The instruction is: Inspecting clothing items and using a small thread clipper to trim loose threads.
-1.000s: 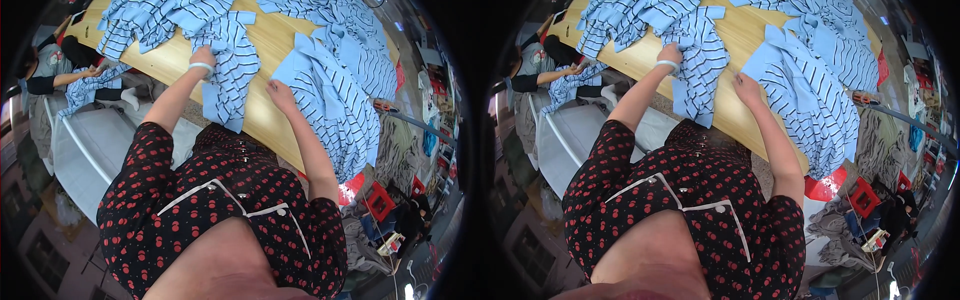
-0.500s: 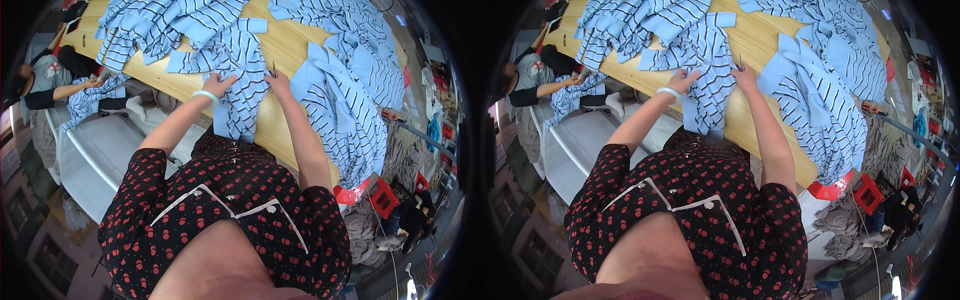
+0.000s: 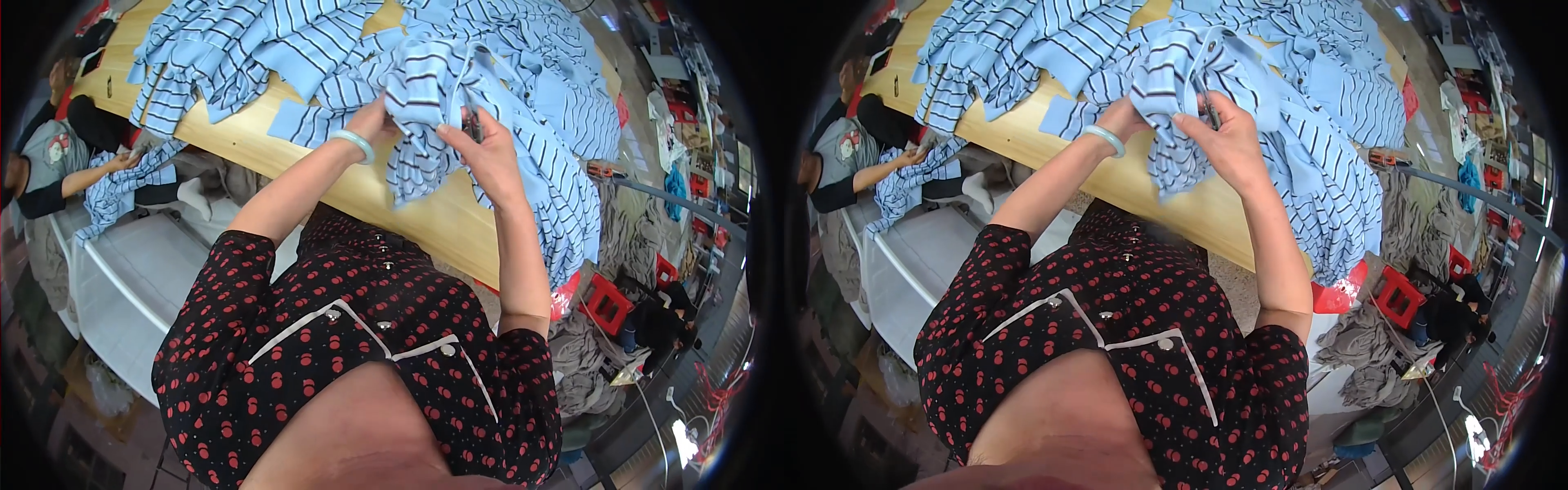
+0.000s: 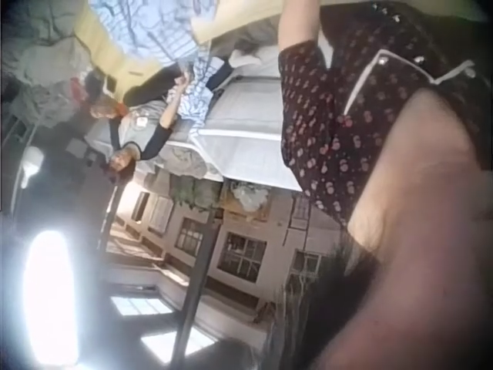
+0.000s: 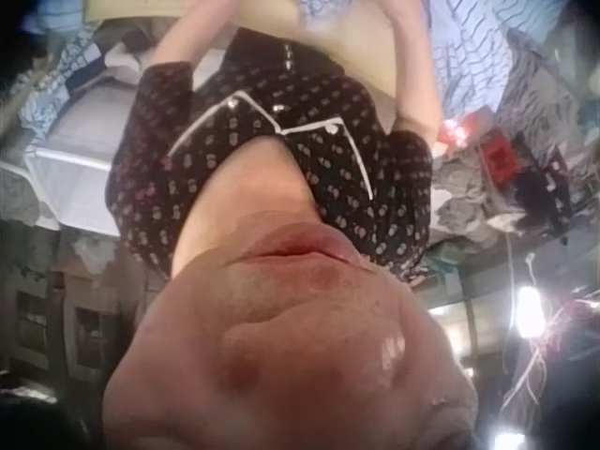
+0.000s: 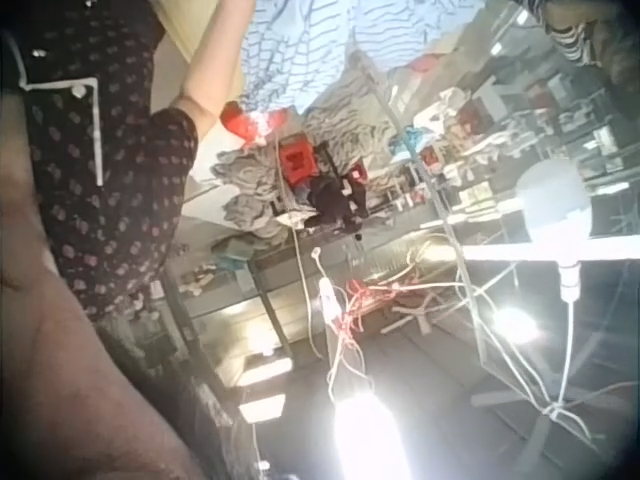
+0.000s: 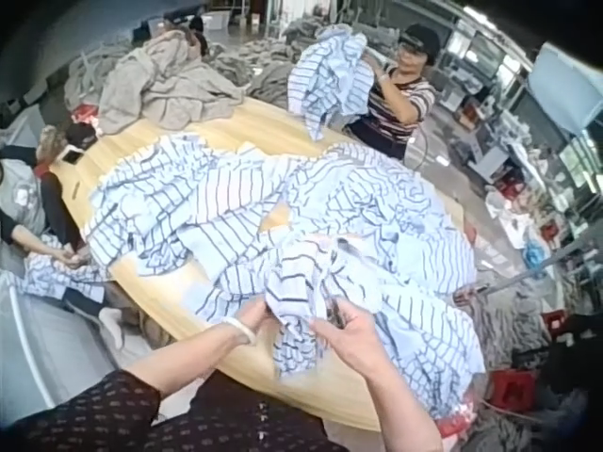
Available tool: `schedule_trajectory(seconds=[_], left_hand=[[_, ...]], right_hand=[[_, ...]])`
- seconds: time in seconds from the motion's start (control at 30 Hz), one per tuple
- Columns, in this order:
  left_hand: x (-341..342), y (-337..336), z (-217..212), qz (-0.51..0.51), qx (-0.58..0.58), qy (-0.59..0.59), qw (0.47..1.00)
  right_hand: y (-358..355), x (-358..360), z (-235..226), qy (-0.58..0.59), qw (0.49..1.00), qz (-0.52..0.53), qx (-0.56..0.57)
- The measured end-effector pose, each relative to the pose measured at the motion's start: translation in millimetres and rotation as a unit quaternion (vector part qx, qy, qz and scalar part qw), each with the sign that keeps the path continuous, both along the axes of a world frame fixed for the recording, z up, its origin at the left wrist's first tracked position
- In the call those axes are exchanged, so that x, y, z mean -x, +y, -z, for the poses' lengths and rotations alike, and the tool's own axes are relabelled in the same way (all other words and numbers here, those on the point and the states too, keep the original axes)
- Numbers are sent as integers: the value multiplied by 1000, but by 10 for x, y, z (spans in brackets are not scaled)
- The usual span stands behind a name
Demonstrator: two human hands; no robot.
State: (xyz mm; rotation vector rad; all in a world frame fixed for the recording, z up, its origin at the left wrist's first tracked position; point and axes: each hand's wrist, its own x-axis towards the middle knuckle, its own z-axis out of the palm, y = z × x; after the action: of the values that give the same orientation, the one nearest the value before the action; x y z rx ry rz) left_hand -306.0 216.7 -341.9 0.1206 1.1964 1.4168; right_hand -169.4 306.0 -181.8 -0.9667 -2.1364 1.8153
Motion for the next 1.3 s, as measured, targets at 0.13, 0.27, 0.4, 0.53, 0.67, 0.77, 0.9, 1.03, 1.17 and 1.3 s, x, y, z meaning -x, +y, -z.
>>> schedule_trajectory(seconds=[0.13, 0.27, 0.4, 0.53, 0.67, 0.77, 0.9, 1.03, 1.17, 1.3], left_hand=[[-35, -340, 94, -14, 122, -110, 986], [-48, -611, 351, -61, 206, -54, 975], [-24, -552, 90, -80, 188, 204, 957], [-103, -483, -58, -104, 97, 444, 885], [-164, -500, -39, -138, 148, 436, 877], [-318, -642, -149, -81, 65, 634, 767], [-525, -664, -267, 44, -75, 813, 576], [-368, -464, -30, 98, -88, 822, 553], [-121, -391, -224, 48, -110, 752, 648], [30, -436, -502, 119, -78, 578, 803]], right_hand=[[-144, -180, 505, -62, 970, -80, -221], [-386, -283, 860, -82, 952, -143, -258], [-474, -438, 1029, -11, 957, -118, -266], [-444, -580, 1042, 35, 987, 29, -157], [-243, -658, 1099, -5, 979, 111, -170], [-276, -657, 1232, -6, 973, 76, -218], [-384, -506, 1521, -14, 976, 98, -194], [-375, -231, 1603, 19, 953, 146, -266], [-422, -161, 1567, -7, 964, 146, -223], [-541, -78, 1580, 34, 961, 149, -232]])
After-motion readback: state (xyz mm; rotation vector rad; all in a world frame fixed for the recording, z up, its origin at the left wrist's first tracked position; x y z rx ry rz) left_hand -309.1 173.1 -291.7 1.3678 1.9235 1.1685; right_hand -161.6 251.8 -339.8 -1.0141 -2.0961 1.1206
